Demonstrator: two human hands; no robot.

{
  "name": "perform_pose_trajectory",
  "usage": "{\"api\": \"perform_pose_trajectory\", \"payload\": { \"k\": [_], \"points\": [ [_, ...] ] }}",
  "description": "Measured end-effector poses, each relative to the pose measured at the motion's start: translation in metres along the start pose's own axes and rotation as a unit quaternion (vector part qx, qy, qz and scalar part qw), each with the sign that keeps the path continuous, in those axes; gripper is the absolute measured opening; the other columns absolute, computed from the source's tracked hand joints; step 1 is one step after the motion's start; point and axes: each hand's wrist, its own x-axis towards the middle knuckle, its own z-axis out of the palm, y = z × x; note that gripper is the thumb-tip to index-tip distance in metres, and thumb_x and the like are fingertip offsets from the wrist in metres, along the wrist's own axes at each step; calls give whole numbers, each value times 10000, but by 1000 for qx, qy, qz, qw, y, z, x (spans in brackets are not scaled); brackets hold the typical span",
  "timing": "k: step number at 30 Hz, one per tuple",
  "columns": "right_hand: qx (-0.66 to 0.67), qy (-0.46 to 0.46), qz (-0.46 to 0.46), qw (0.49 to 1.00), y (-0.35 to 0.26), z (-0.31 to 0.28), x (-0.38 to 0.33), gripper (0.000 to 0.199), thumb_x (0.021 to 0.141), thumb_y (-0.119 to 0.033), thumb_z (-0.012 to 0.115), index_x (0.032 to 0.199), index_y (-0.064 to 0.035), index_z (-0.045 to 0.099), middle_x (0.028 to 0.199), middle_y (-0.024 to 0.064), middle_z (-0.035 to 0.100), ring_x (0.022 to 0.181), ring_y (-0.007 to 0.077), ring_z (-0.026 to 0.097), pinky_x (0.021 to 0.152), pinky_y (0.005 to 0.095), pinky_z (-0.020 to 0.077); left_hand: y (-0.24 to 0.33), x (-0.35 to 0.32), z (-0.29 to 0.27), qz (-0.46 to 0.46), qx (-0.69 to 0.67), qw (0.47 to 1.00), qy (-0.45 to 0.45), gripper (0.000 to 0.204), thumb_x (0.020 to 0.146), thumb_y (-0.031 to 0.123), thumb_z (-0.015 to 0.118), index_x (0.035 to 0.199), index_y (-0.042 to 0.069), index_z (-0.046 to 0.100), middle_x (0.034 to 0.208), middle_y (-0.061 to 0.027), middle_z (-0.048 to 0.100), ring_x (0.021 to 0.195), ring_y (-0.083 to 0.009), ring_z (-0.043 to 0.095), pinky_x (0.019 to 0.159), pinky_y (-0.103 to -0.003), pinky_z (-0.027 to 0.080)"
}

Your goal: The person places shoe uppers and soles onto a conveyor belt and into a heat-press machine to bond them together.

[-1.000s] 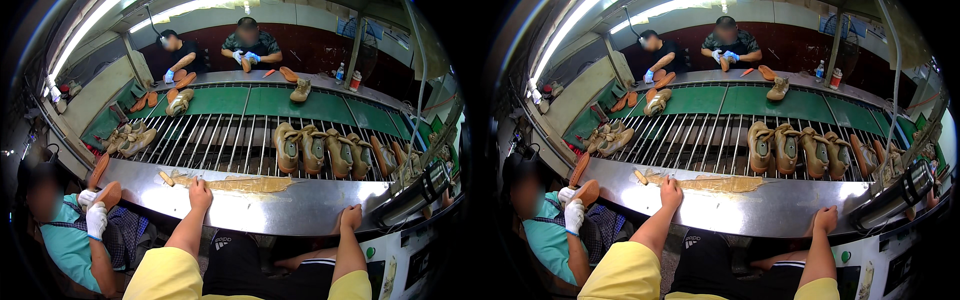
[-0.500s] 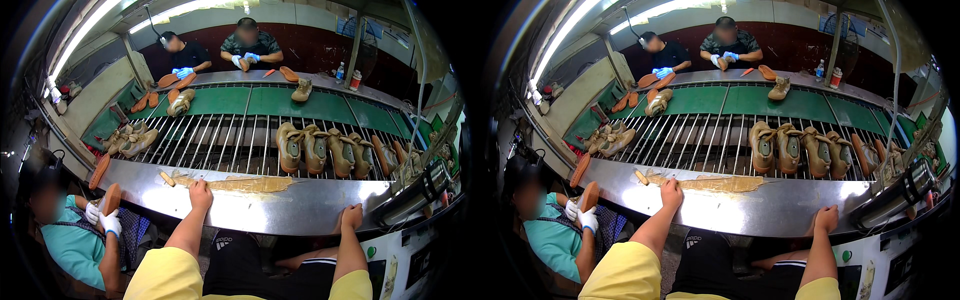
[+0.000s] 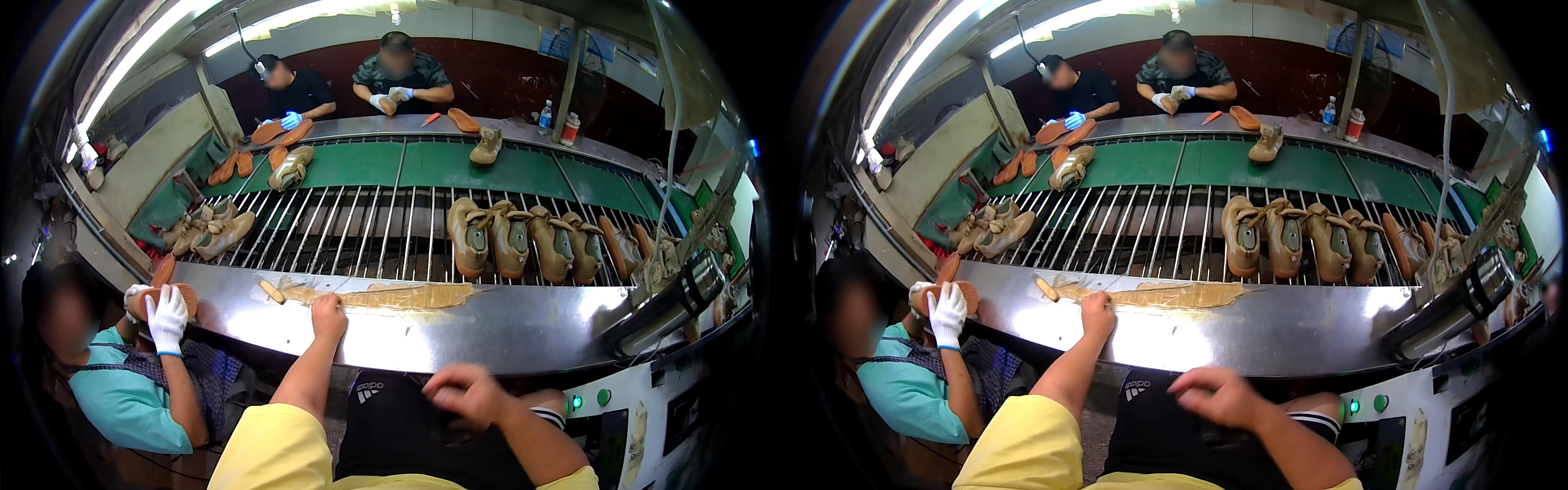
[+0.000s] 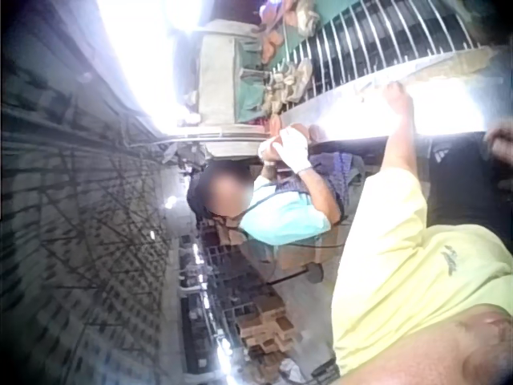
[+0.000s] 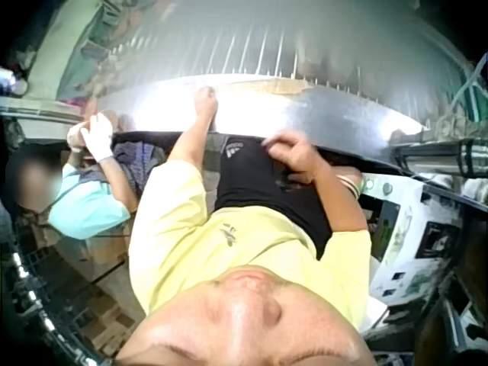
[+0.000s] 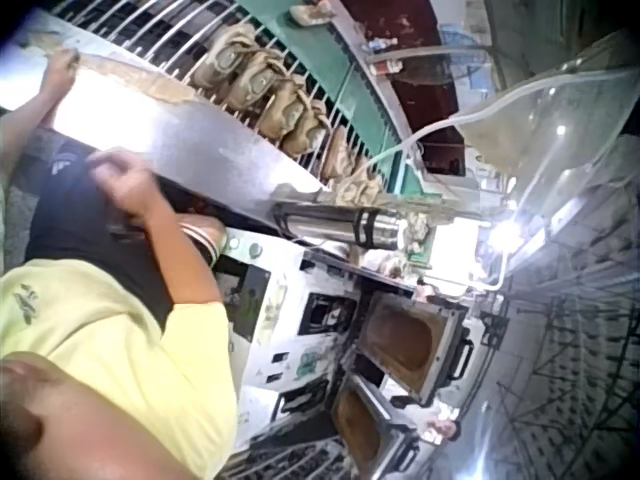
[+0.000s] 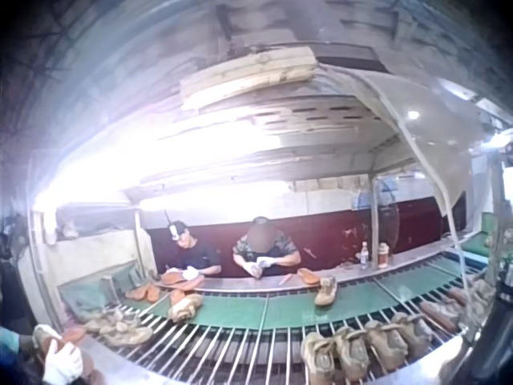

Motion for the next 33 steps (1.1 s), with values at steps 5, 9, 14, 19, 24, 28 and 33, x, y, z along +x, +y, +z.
{"api": "perform_pose_trajectory", "payload": {
  "k": [5,9,14,19,24,28,33],
  "points": [
    [190,-483,-344,783,-108,100,3,563,869,-422,590,1213,16,509,1146,151,567,1064,283,523,913,393,402,4,7,8,16,-18,1000,-3,91,720,-26,546,750,50,585,852,-128,643,894,-327,583,798,-429,441],
    [230,-590,-367,681,-132,148,4,721,843,-528,587,1277,36,465,1184,183,544,1110,331,496,946,429,377,-1,4,2,2,-10,1000,-5,106,703,-27,541,757,52,588,817,-136,630,858,-337,574,773,-438,444],
    [245,-555,-354,712,-135,173,-7,746,823,-543,596,1268,42,468,1179,194,540,1105,344,494,944,436,376,-10,3,-1,2,-11,1000,-24,107,716,-25,541,772,52,591,812,-146,619,851,-340,568,751,-439,448],
    [250,-535,-352,726,-135,181,-8,771,802,-557,606,1258,49,471,1174,205,535,1100,357,492,942,443,375,-8,5,-1,8,-2,1000,-12,103,723,-23,546,782,45,596,876,-158,644,868,-341,573,778,-429,461],
    [250,-523,-350,736,-135,187,-9,795,781,-572,616,1249,56,474,1169,216,531,1095,369,490,941,449,374,-11,4,-2,-21,1,1000,-23,90,747,15,552,794,39,625,964,-151,658,926,-340,568,828,-431,443],
    [250,-519,-348,739,-135,191,-9,815,765,-583,623,1242,61,477,1164,225,528,1091,379,488,939,455,373,-10,7,-7,-41,9,997,-57,86,754,21,554,800,43,624,967,-141,655,922,-334,565,831,-429,444],
    [249,-514,-347,744,-135,194,-9,840,744,-598,633,1232,68,480,1159,236,524,1086,392,486,937,461,372,-11,7,-8,-28,9,999,-34,80,752,26,559,800,47,619,985,-134,651,921,-332,563,826,-430,446]
  ]
}}
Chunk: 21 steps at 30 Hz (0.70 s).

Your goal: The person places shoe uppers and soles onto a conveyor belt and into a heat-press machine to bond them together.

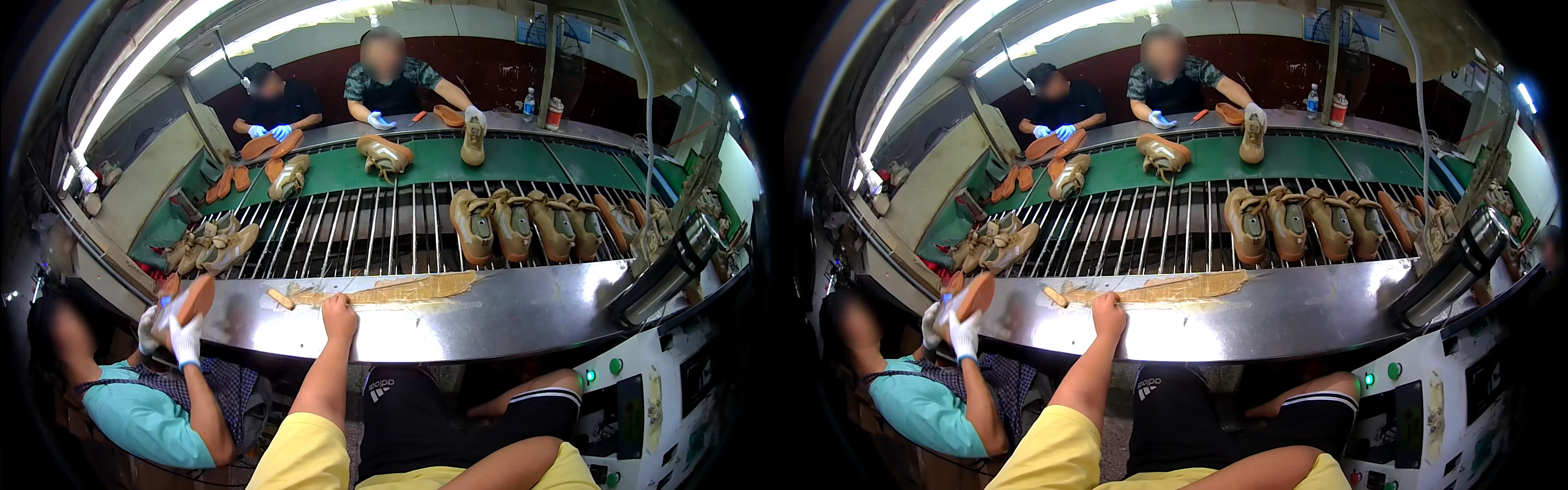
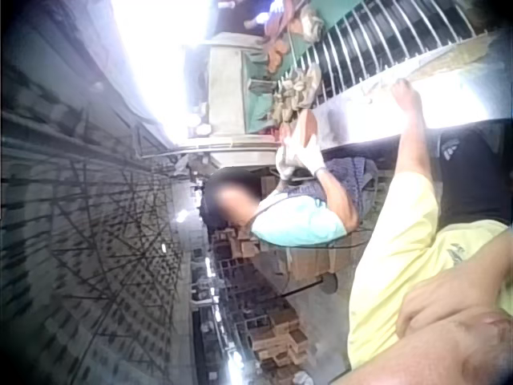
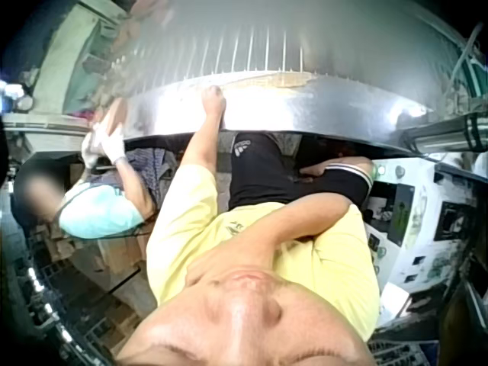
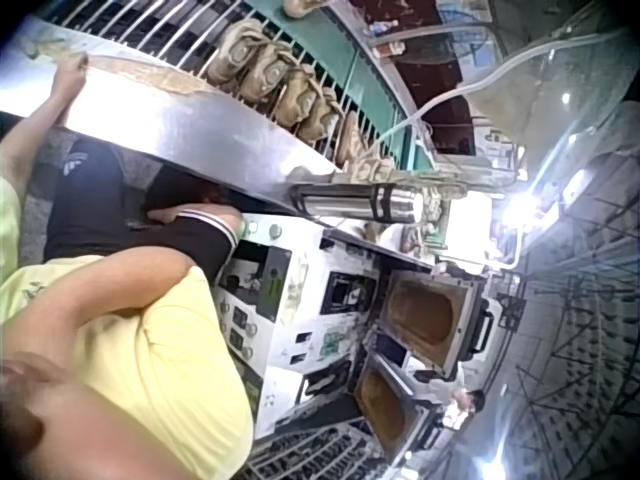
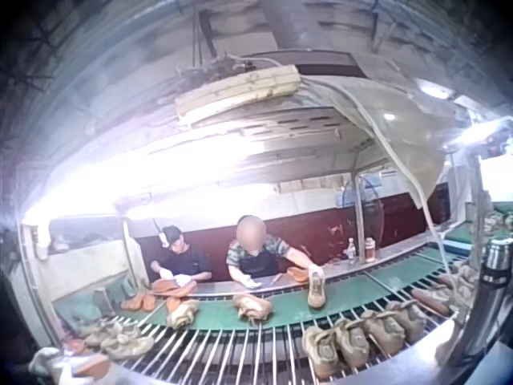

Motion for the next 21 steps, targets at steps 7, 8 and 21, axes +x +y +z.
{"api": "perform_pose_trajectory", "payload": {
  "k": [7,8,21],
  "points": [
    [-6,7,0,1000,2,-3,1,875,715,-619,647,1219,77,484,1152,252,518,1079,410,483,935,471,371,-5,2,-2,6,-13,1000,3,81,738,16,555,787,42,614,949,-129,642,891,-335,555,794,-438,438],
    [-7,8,1,1000,2,-3,1,880,711,-621,649,1218,79,485,1151,254,517,1078,412,483,934,472,371,-6,2,-1,5,-16,1000,4,82,736,14,554,784,42,614,939,-127,639,891,-336,554,796,-437,438],
    [-15,8,-37,999,2,-9,2,777,732,-620,627,1078,69,528,1046,250,504,1027,427,484,913,479,370,-9,3,-5,-8,-4,1000,-5,84,739,16,566,800,47,616,926,-122,629,904,-335,551,815,-431,437]
  ]
}}
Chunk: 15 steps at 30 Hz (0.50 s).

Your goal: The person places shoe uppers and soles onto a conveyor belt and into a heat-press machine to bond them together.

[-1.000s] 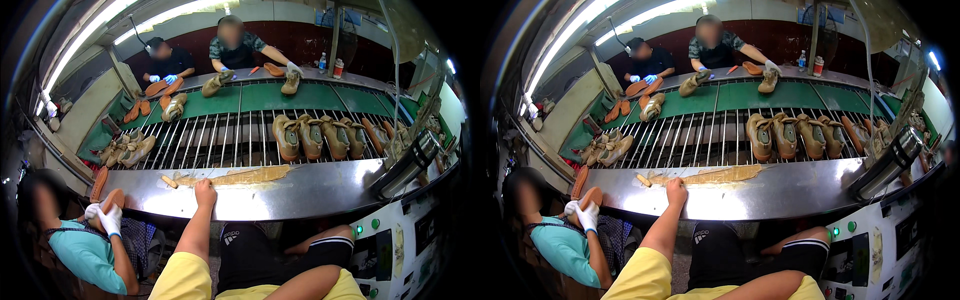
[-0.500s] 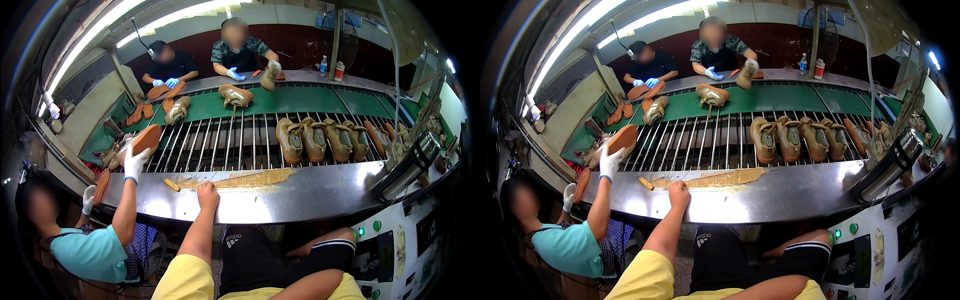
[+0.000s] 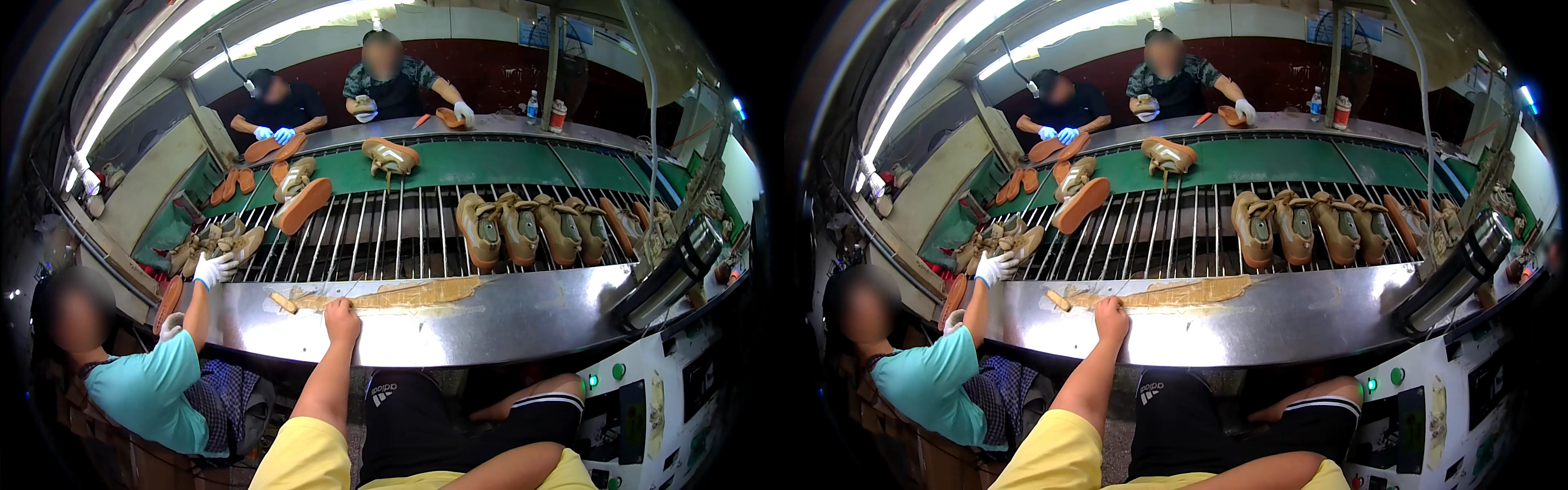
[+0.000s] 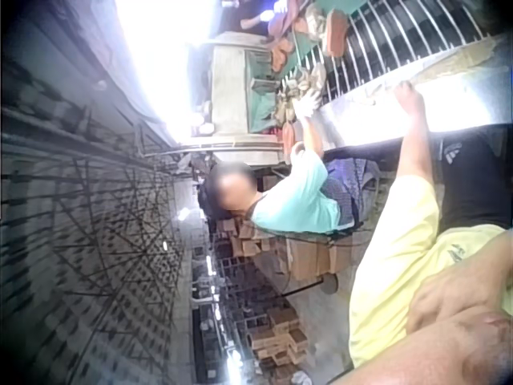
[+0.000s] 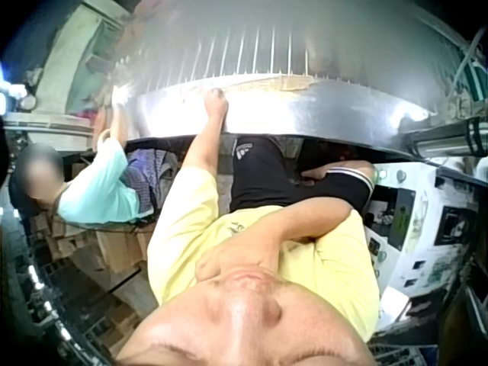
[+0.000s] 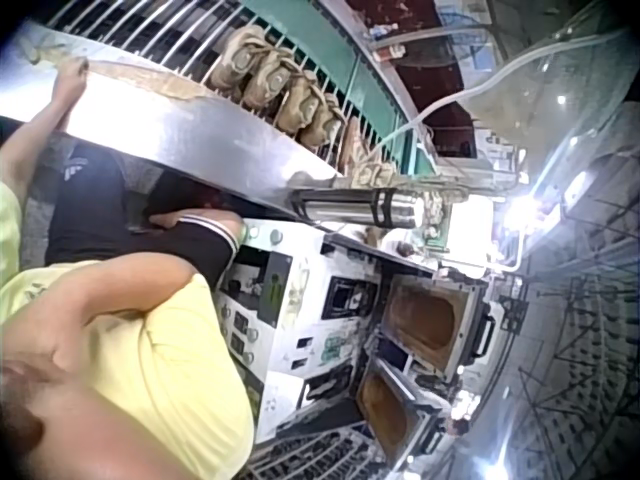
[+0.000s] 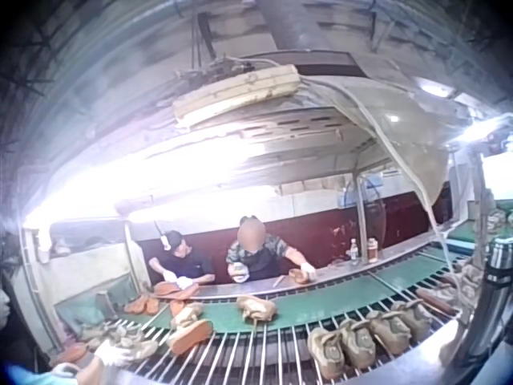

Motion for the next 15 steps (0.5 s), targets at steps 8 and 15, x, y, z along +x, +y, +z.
{"api": "perform_pose_trajectory", "payload": {
  "k": [8,15],
  "points": [
    [30,62,-27,997,8,8,-1,746,775,-618,585,1063,67,522,1036,252,500,1017,426,477,918,477,364,4,1,-2,-7,-8,1000,-3,93,726,15,566,797,53,612,917,-115,619,909,-329,549,818,-429,435],
    [4,-32,18,999,14,-5,-6,726,780,-621,587,1040,56,542,1082,255,510,1034,417,477,920,482,359,2,0,-1,0,-5,1000,4,84,732,21,567,794,56,611,936,-110,621,918,-322,552,822,-426,436]
  ]
}}
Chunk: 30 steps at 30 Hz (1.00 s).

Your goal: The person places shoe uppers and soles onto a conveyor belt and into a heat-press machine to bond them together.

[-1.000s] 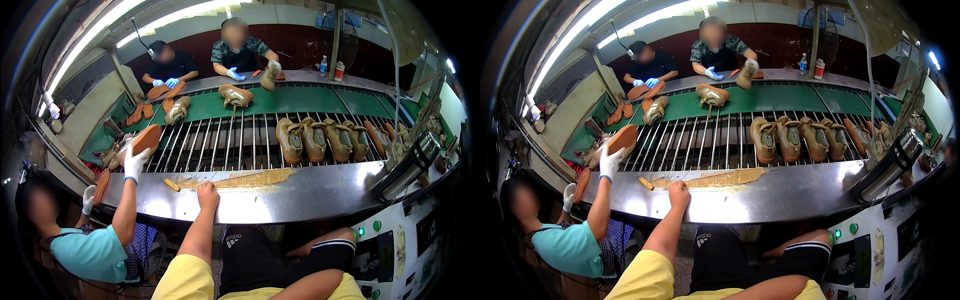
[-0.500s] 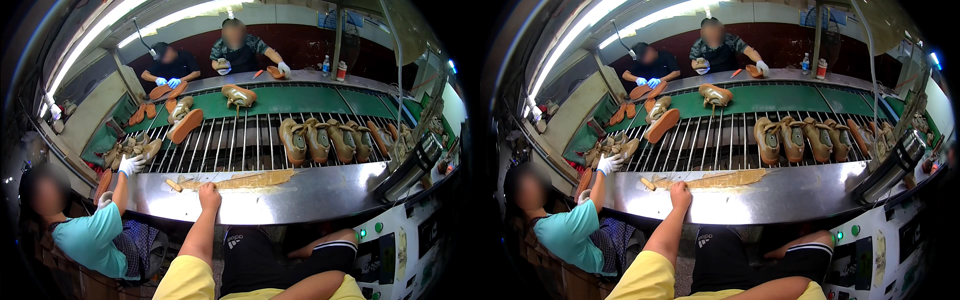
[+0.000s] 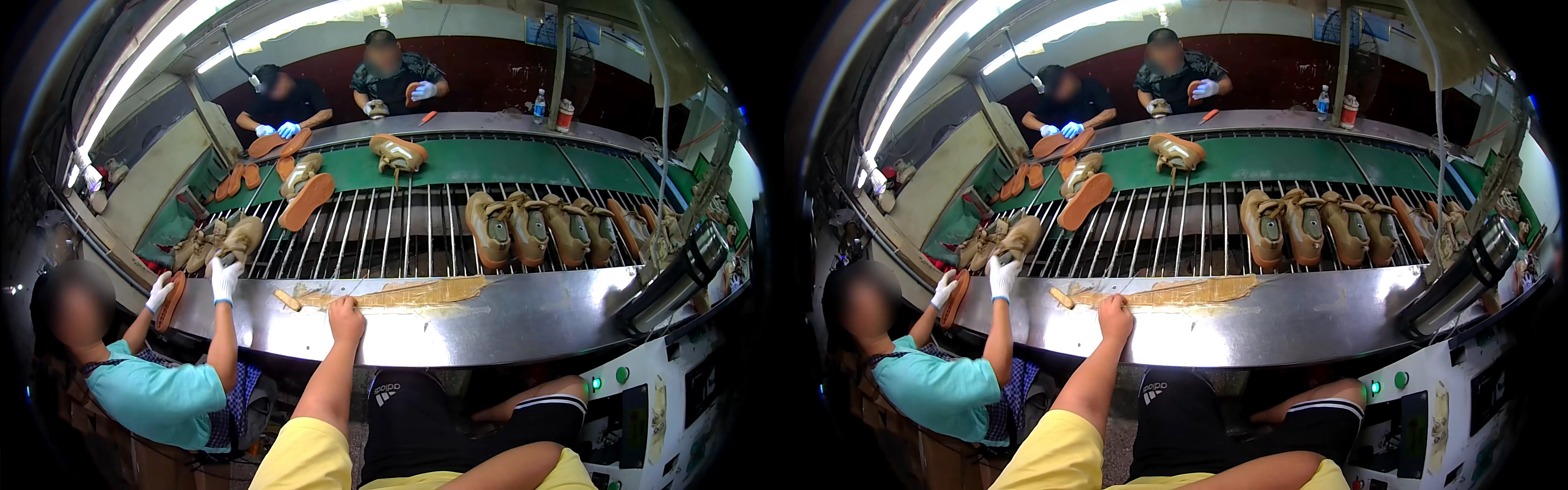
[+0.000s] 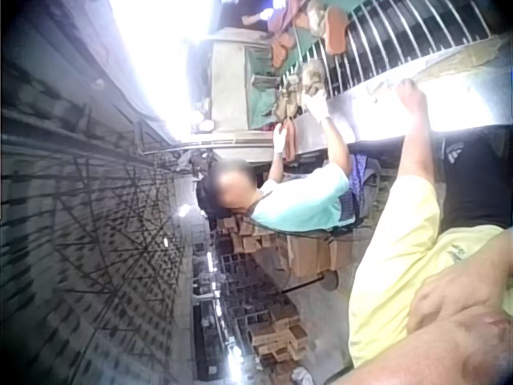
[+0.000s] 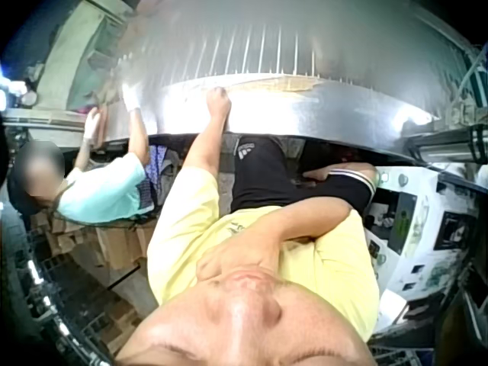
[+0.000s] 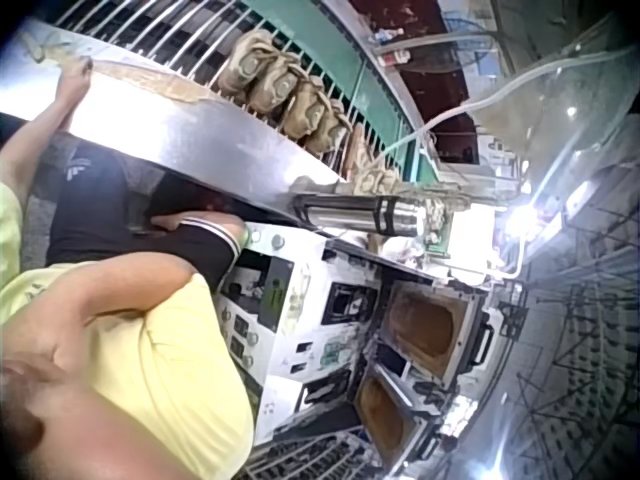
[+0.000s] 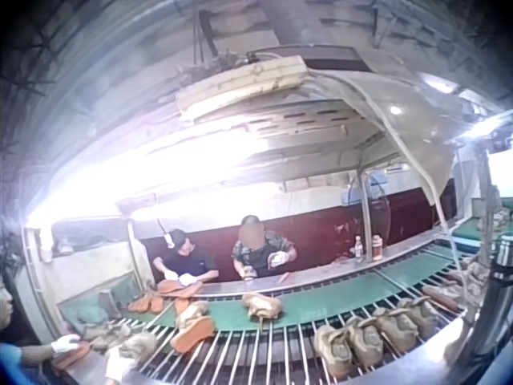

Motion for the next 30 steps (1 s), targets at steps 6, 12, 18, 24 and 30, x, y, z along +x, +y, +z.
{"api": "perform_pose_trajectory", "payload": {
  "k": [6,12,18,24,30],
  "points": [
    [51,110,-49,991,-1,-4,4,457,876,-441,595,960,8,601,1063,220,560,973,367,538,856,440,419,1,2,3,-12,6,1000,-26,94,742,29,572,813,57,625,957,-114,623,932,-320,554,832,-430,435],
    [-104,369,260,886,53,-99,-77,181,877,-167,639,816,-12,568,934,73,597,850,182,570,786,302,462,-7,0,-7,-20,12,1000,-12,96,743,32,571,824,52,619,962,-124,614,927,-322,550,827,-430,432],
    [-625,435,533,371,93,-212,-284,175,765,-242,621,712,-75,612,789,156,640,774,363,613,672,470,479,2,9,-4,7,15,1000,-10,116,736,32,574,839,62,617,934,-114,594,895,-326,542,793,-432,425],
    [-690,429,481,330,75,-230,-302,172,765,-220,607,671,-81,567,691,133,615,651,343,600,589,468,473,-39,63,-2,-130,-54,989,-50,181,758,102,566,902,55,665,796,-163,651,795,-351,608,722,-444,484],
    [-672,415,510,342,82,-235,-297,182,777,-218,605,655,-93,555,677,97,609,666,314,603,591,454,481,-144,179,18,-82,131,988,4,278,718,120,589,992,78,601,960,-134,591,907,-346,576,759,-467,482]
  ]
}}
